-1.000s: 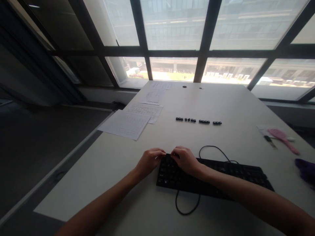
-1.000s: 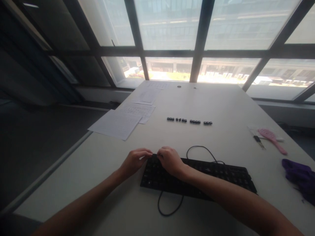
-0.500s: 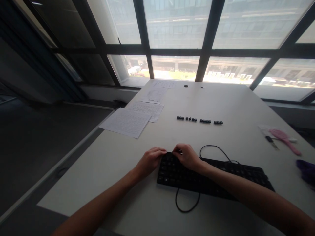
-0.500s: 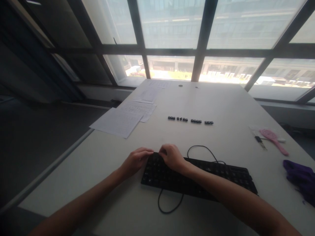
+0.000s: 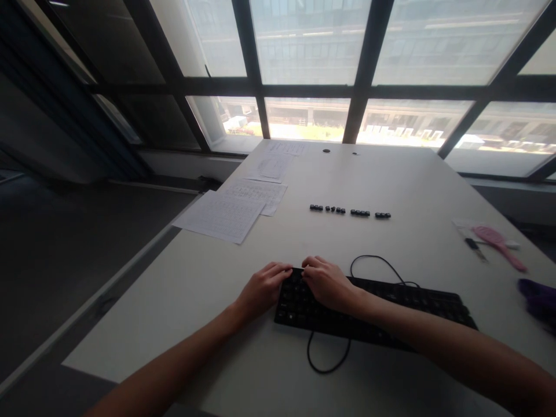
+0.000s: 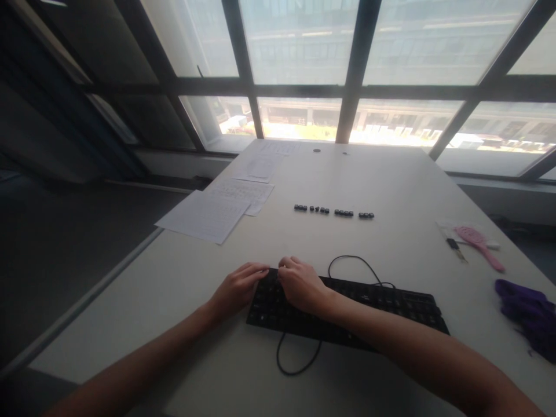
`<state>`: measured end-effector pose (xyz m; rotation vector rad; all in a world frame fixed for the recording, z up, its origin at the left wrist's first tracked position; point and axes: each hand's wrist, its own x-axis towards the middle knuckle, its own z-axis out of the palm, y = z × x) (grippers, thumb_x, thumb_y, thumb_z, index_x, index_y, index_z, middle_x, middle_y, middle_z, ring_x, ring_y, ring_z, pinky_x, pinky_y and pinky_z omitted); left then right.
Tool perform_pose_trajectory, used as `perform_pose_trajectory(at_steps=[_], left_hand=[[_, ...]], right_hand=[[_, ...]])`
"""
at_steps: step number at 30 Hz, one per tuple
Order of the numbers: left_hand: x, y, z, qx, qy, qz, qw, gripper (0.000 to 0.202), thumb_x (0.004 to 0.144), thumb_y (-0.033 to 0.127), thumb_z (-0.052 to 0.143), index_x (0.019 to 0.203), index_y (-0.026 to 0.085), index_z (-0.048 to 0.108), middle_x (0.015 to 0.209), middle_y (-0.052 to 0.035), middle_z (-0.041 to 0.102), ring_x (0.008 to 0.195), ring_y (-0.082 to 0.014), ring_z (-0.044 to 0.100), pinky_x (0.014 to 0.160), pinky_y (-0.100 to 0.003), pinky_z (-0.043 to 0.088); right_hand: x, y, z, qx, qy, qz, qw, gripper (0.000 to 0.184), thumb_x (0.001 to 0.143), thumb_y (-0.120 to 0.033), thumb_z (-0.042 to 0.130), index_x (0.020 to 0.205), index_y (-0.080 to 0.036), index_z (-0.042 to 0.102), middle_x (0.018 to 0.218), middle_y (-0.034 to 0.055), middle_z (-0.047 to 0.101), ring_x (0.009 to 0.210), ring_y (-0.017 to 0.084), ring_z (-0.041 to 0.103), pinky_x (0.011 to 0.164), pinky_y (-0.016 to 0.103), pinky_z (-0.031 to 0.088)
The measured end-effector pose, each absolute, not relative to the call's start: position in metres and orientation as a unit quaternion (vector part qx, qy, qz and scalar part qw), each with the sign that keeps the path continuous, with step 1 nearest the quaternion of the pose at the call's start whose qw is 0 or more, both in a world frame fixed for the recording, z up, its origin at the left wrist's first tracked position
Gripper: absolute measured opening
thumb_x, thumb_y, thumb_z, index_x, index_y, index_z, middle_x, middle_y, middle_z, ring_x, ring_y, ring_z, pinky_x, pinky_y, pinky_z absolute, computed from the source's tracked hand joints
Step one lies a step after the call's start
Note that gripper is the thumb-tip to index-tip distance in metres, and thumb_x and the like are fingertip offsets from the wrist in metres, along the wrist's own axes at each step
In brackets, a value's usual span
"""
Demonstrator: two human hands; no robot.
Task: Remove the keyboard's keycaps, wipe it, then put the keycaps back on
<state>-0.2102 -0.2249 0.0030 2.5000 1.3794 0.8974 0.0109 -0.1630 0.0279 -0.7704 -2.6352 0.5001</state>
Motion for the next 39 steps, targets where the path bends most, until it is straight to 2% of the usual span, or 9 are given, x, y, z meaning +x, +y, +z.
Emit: perform_pose_trajectory(at_steps=[5, 8, 10, 16, 21, 24, 28, 33, 39], left_hand=[[-0.214, -0.216, 0.004, 0.732, 0.537, 0.387, 0.163, 0.033, 0.092, 0.007, 0.045, 0.111, 0.020, 0.069, 0.114, -0.0063, 0.071, 0.099, -0.0177, 0.070, 0.088, -0.032, 0.058], [-0.220, -0.186, 0.012, 0.684, 0.579, 0.407, 0.177, 0.029, 0.095, 0.014, 0.046, 0.113, 0.019, 0.068, 0.105, -0.0054, 0.074, 0.086, -0.0157, 0.072, 0.079, -0.029, 0.059], [-0.222, -0.156, 0.017, 0.686, 0.584, 0.401, 0.165, 0.023, 0.094, 0.018, 0.052, 0.107, 0.018, 0.070, 0.103, -0.0054, 0.075, 0.085, -0.0167, 0.072, 0.080, -0.029, 0.059], [-0.207, -0.042, 0.021, 0.723, 0.584, 0.338, 0.149, 0.024, 0.086, 0.020, 0.066, 0.109, 0.014, 0.071, 0.102, -0.0086, 0.075, 0.082, -0.0176, 0.071, 0.077, -0.030, 0.059], [-0.182, 0.027, 0.014, 0.742, 0.580, 0.306, 0.138, 0.033, 0.081, 0.015, 0.071, 0.114, 0.013, 0.072, 0.113, -0.0119, 0.073, 0.082, -0.0170, 0.070, 0.084, -0.030, 0.055], [-0.173, 0.045, 0.010, 0.754, 0.578, 0.279, 0.138, 0.025, 0.079, 0.013, 0.071, 0.103, 0.015, 0.077, 0.105, -0.0103, 0.075, 0.086, -0.0191, 0.069, 0.089, -0.030, 0.052], [-0.169, 0.048, 0.006, 0.750, 0.589, 0.267, 0.138, 0.020, 0.080, 0.009, 0.063, 0.089, 0.014, 0.080, 0.095, -0.0115, 0.077, 0.093, -0.0230, 0.069, 0.092, -0.033, 0.049], [-0.178, 0.025, 0.015, 0.729, 0.602, 0.286, 0.154, 0.021, 0.078, 0.013, 0.070, 0.097, 0.013, 0.078, 0.093, -0.0092, 0.078, 0.086, -0.0200, 0.071, 0.088, -0.030, 0.053], [-0.193, -0.059, 0.044, 0.707, 0.587, 0.338, 0.203, 0.019, 0.080, 0.020, 0.073, 0.098, 0.016, 0.077, 0.091, -0.0053, 0.078, 0.083, -0.0173, 0.073, 0.083, -0.028, 0.057]], right_hand=[[0.016, -0.155, 0.032, -0.280, -0.901, 0.236, 0.231, 0.022, 0.098, -0.018, 0.048, 0.095, -0.020, 0.070, 0.109, 0.0074, 0.069, 0.093, 0.018, 0.064, 0.082, 0.029, 0.050], [0.021, -0.123, 0.035, -0.334, -0.858, 0.246, 0.305, 0.020, 0.097, -0.018, 0.050, 0.097, -0.020, 0.069, 0.101, 0.0061, 0.070, 0.086, 0.017, 0.065, 0.078, 0.028, 0.049], [0.025, -0.091, 0.036, -0.389, -0.836, 0.217, 0.321, 0.016, 0.094, -0.016, 0.053, 0.097, -0.019, 0.069, 0.095, 0.0056, 0.071, 0.081, 0.017, 0.064, 0.076, 0.028, 0.049], [0.027, 0.005, 0.032, -0.499, -0.831, 0.073, 0.236, 0.020, 0.093, -0.015, 0.055, 0.105, -0.015, 0.071, 0.104, 0.0110, 0.072, 0.101, 0.024, 0.059, 0.087, 0.033, 0.044], [0.005, 0.041, 0.026, -0.488, -0.848, 0.061, 0.197, 0.020, 0.093, -0.017, 0.058, 0.107, -0.015, 0.072, 0.110, 0.0133, 0.072, 0.109, 0.028, 0.055, 0.090, 0.036, 0.040], [-0.009, 0.049, 0.021, -0.467, -0.864, 0.066, 0.174, 0.022, 0.094, -0.013, 0.053, 0.103, -0.016, 0.073, 0.107, 0.0139, 0.073, 0.108, 0.027, 0.055, 0.091, 0.036, 0.038], [-0.019, 0.056, 0.016, -0.447, -0.877, 0.078, 0.161, 0.024, 0.093, -0.009, 0.051, 0.097, -0.013, 0.075, 0.102, 0.0169, 0.073, 0.104, 0.027, 0.057, 0.090, 0.036, 0.037], [-0.017, 0.052, 0.022, -0.427, -0.879, 0.099, 0.188, 0.022, 0.090, -0.005, 0.054, 0.089, -0.010, 0.075, 0.095, 0.0157, 0.073, 0.097, 0.024, 0.060, 0.086, 0.032, 0.040], [0.003, -0.014, 0.037, -0.404, -0.859, 0.141, 0.282, 0.019, 0.093, -0.011, 0.055, 0.091, -0.014, 0.074, 0.096, 0.0093, 0.073, 0.087, 0.018, 0.064, 0.082, 0.028, 0.046]])
